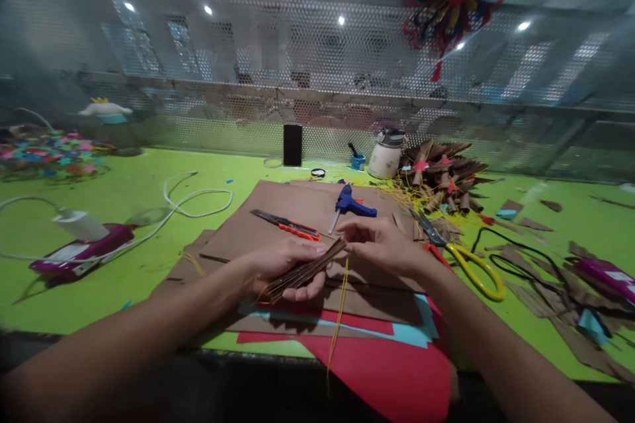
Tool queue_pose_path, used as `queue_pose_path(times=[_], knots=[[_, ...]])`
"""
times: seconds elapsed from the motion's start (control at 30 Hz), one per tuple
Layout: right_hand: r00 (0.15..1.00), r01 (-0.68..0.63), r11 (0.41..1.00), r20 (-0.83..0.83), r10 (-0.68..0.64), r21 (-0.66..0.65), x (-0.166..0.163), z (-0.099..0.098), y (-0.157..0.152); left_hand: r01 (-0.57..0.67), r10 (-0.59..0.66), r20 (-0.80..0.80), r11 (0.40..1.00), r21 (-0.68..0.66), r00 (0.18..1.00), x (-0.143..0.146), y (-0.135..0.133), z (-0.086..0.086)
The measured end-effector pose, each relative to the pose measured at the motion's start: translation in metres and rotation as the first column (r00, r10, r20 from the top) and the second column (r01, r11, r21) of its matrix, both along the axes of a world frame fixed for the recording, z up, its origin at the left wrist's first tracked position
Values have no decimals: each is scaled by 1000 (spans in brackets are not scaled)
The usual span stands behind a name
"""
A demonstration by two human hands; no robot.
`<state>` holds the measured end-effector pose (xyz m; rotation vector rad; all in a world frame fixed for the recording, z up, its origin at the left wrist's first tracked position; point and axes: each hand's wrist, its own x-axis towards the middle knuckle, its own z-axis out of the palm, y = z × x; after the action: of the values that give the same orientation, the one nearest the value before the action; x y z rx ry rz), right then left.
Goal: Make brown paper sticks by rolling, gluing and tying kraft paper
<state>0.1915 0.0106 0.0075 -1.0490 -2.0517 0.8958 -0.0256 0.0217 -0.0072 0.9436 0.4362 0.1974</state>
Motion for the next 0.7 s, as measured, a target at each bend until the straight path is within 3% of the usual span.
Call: queue_pose_path(times=[0.13, 0.23, 0.33, 0.47, 0.53, 0.6, 0.7], knots=[[993, 46, 990, -100, -60, -136, 0, -4, 17, -131, 129, 50, 991, 25, 990, -2, 1, -4], [978, 115, 980, -152, -140, -160, 2, -5, 27, -194, 193, 69, 981, 20, 979, -4, 1, -4], [976, 168, 981, -123, -179, -101, 4, -6, 37, -234, 235, 55, 972, -11, 971, -5, 1, -3], [943, 280, 949, 144, -301, 147, 7, -4, 56, -269, 271, 67, 962, -43, 960, -5, 0, -2], [850, 313, 898, 331, -410, 309, 8, -4, 67, -268, 271, 60, 962, -58, 961, -5, 1, -3], [696, 283, 853, 519, -497, 438, 8, -6, 77, -274, 277, 44, 959, -66, 960, -6, 1, -4], [464, 209, 843, 708, -532, 496, 6, -13, 87, -302, 303, 12, 952, -55, 953, -6, 3, -7]])
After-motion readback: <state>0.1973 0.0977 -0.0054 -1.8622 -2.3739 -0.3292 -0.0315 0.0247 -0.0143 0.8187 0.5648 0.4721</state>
